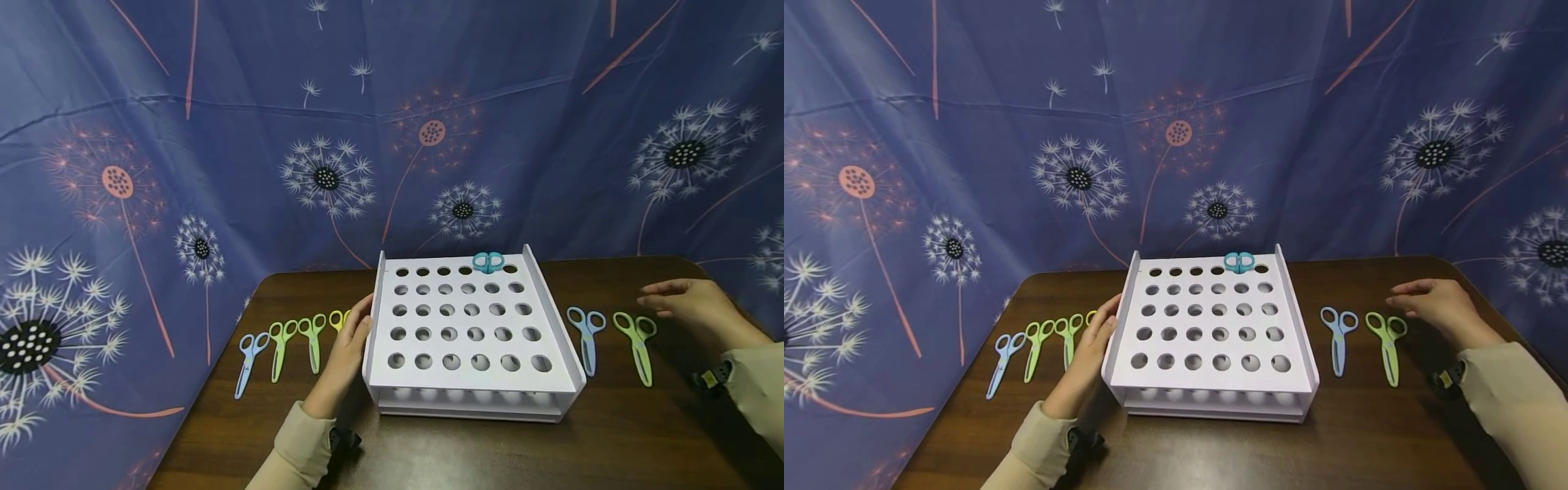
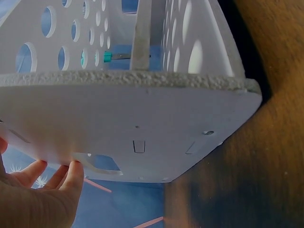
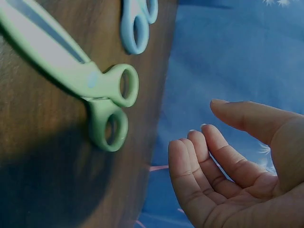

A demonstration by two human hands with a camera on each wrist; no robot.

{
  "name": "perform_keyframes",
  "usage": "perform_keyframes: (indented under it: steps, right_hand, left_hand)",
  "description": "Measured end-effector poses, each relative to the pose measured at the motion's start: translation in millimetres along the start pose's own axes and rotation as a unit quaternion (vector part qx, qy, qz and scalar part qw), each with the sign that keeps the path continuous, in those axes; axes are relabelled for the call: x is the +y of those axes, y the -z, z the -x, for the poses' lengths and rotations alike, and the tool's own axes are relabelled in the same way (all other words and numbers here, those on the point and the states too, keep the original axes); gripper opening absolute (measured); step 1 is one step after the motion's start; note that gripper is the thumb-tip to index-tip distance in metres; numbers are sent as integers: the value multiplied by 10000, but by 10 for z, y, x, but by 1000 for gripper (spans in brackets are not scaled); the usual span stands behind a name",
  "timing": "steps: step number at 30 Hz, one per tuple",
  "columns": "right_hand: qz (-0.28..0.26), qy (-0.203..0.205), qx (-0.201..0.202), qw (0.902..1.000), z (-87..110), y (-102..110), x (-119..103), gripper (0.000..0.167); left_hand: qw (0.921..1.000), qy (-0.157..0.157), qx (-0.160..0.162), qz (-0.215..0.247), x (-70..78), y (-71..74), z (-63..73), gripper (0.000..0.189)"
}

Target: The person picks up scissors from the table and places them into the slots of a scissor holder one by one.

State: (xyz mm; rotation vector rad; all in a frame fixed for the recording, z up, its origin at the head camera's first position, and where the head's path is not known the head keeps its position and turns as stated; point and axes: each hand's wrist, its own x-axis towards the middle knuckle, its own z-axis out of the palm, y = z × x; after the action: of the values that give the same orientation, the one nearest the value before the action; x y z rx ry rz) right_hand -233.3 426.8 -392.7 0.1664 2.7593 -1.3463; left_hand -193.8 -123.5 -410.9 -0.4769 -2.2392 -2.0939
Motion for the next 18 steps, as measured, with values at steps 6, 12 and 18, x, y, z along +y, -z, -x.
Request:
perform_keyframes:
  steps: [6, 12, 18]
  right_hand:
    - [180, -80, 143, 9997, -32, -15, 132, 55]
    - [367, -113, 77, 9992, -39, 5, 175, 59]
    - [426, -211, -19, 9989, -42, 11, 205, 59]
  left_hand:
    - [10000, -8, -29, 0, -8, -18, 6, 45]
    - [10000, -22, -6, -33, 2, -23, 18, 45]
    - [10000, -8, -2, -12, 9, -19, 26, 45]
